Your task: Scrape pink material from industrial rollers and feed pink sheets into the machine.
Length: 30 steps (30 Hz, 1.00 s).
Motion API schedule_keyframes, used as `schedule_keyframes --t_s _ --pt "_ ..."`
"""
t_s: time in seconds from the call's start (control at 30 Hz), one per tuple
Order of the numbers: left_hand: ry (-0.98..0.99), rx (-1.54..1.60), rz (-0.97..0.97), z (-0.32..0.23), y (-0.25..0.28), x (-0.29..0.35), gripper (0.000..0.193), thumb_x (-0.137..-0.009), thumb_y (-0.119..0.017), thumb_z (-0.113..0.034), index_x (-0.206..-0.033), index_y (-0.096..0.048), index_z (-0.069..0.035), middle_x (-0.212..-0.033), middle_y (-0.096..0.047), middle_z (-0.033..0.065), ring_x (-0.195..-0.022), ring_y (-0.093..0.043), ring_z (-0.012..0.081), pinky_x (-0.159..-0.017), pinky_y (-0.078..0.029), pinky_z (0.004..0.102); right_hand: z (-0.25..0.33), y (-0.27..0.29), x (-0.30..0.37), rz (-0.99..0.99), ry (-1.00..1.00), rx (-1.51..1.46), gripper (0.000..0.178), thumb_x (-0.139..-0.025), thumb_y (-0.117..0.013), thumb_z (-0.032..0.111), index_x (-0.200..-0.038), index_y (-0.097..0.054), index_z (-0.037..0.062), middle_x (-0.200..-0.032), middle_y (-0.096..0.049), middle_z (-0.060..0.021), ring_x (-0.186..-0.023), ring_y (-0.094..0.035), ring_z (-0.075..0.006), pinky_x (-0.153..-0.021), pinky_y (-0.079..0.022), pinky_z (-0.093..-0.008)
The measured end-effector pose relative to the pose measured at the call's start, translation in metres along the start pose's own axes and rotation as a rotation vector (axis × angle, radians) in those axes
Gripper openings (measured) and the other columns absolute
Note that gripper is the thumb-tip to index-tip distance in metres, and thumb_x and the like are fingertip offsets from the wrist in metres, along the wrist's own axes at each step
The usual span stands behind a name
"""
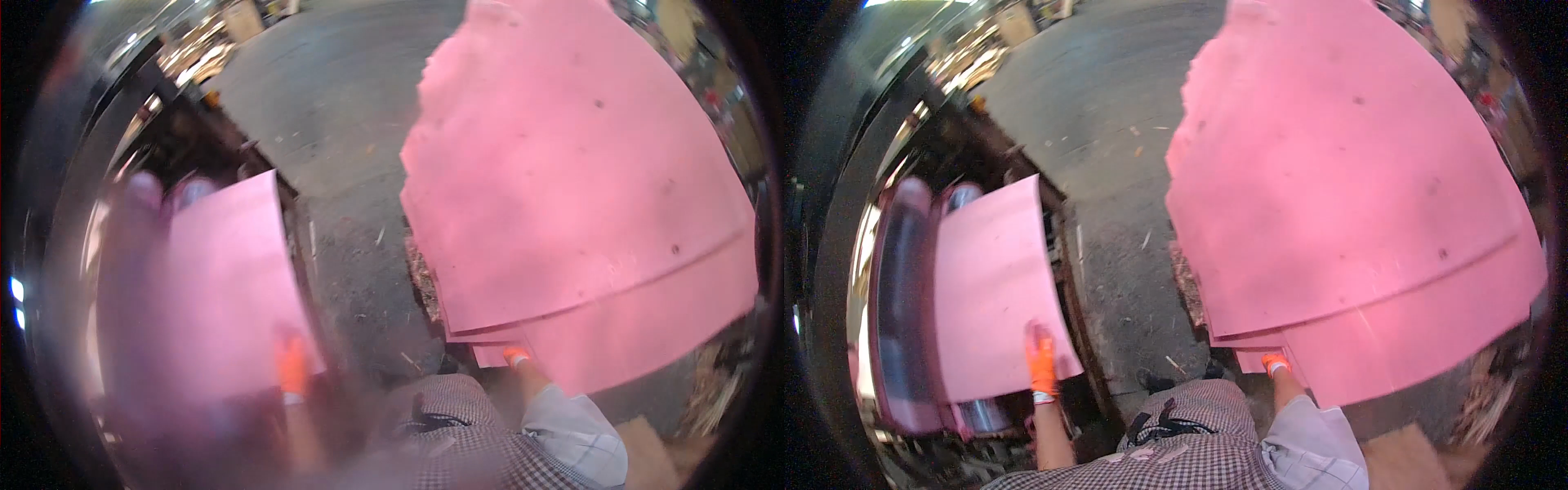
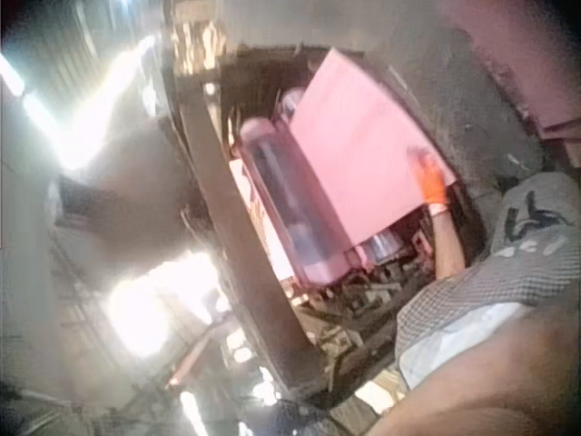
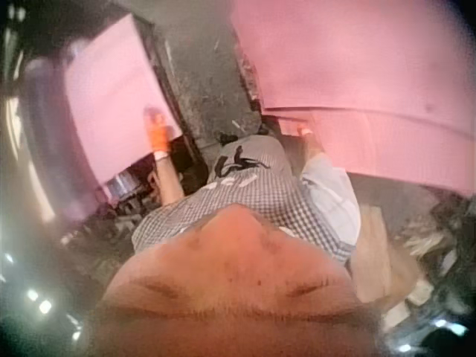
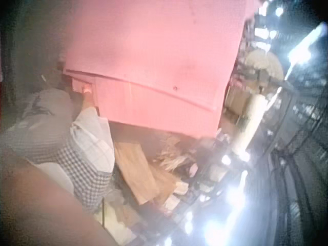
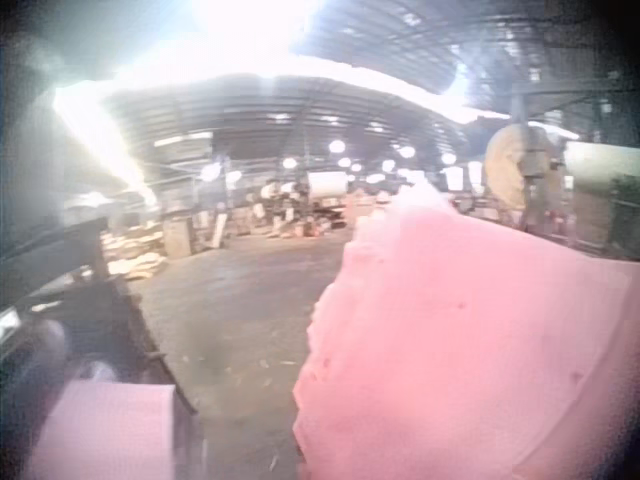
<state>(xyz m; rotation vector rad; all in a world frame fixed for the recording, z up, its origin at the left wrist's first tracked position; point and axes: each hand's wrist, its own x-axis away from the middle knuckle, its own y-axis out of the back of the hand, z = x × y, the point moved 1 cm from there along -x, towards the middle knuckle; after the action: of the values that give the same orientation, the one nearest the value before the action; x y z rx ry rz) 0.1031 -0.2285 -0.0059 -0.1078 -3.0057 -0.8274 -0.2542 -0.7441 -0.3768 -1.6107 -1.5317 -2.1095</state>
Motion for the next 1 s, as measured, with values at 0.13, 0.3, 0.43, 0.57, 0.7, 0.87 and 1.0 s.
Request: schedule_keyframes --t_s 0.13,0.3,0.43,0.57,0.7,0.87,1.0 --pt "0.392 0.473 -0.578 0.045 0.095 0.065 0.07 -0.098 -0.055 -0.031 -0.151 -0.019 -0.003 -0.151 -0.032 0.014 -0.138 -0.034 0.0234 -0.115 -0.024 0.039 0.106 0.042 0.001 0.066 -0.398 -0.217 0.036 -0.091 -0.045 0.036 -0.111 -0.062 0.0112 -0.098 -0.067 -0.0118 -0.087 -0.066 -0.0218 -0.074 -0.054 -0.0372" --pt "0.498 0.85 -0.909 0.199 0.136 0.117 0.09 -0.083 -0.068 -0.056 -0.151 -0.024 -0.016 -0.154 -0.03 0.0106 -0.142 -0.027 0.0318 -0.115 -0.018 0.044 0.279 0.114 0.0 0.188 0.159 -0.906 0.032 -0.09 -0.063 0.03 -0.113 -0.058 0.0086 -0.091 -0.066 -0.0068 -0.074 -0.065 -0.0216 -0.065 -0.054 -0.0353" --pt "0.471 0.888 -0.902 0.222 0.121 0.12 0.087 -0.086 -0.061 -0.06 -0.153 -0.023 -0.02 -0.158 -0.023 0.0092 -0.145 -0.019 0.031 -0.116 -0.013 0.0443 0.388 0.135 0.031 0.25 0.436 -0.885 0.034 -0.086 -0.066 0.037 -0.107 -0.06 0.0113 -0.082 -0.062 -0.0032 -0.065 -0.057 -0.0156 -0.058 -0.047 -0.0299" --pt "0.593 1.104 -0.966 0.189 0.152 0.077 0.084 -0.088 -0.058 -0.061 -0.152 -0.024 -0.019 -0.158 -0.022 0.0058 -0.146 -0.017 0.0292 -0.117 -0.011 0.0437 0.452 0.139 0.039 0.161 0.763 -0.378 0.043 -0.09 -0.059 0.036 -0.118 -0.057 0.0034 -0.103 -0.066 -0.0115 -0.09 -0.063 -0.0246 -0.081 -0.051 -0.0314" --pt "0.508 1.181 -0.971 0.189 0.191 0.058 0.082 -0.089 -0.057 -0.059 -0.151 -0.028 -0.014 -0.157 -0.026 0.0058 -0.144 -0.022 0.0261 -0.117 -0.015 0.0433 0.502 0.182 0.15 0.215 0.636 -0.066 0.057 -0.09 -0.056 0.041 -0.132 -0.05 0.0023 -0.12 -0.063 -0.0174 -0.113 -0.058 -0.0268 -0.099 -0.042 -0.0298" --pt "0.442 1.449 -0.676 0.236 0.167 0.061 0.064 -0.092 -0.055 -0.051 -0.14 -0.043 -0.009 -0.143 -0.047 0.0091 -0.132 -0.043 0.0269 -0.11 -0.032 0.0488 0.492 0.18 0.159 0.261 0.693 -0.086 0.075 -0.084 -0.064 0.044 -0.141 -0.041 0.0011 -0.128 -0.059 -0.0213 -0.122 -0.054 -0.0322 -0.103 -0.041 -0.0356" --pt "0.544 1.155 -0.444 0.198 0.107 0.056 0.054 -0.092 -0.061 -0.036 -0.138 -0.049 -0.009 -0.127 -0.059 0.0108 -0.122 -0.054 0.0216 -0.105 -0.042 0.0395 0.467 0.171 0.137 0.149 0.926 0.036 0.1 -0.076 -0.066 0.058 -0.148 -0.027 0.0004 -0.145 -0.04 -0.025 -0.136 -0.038 -0.0361 -0.112 -0.031 -0.038"
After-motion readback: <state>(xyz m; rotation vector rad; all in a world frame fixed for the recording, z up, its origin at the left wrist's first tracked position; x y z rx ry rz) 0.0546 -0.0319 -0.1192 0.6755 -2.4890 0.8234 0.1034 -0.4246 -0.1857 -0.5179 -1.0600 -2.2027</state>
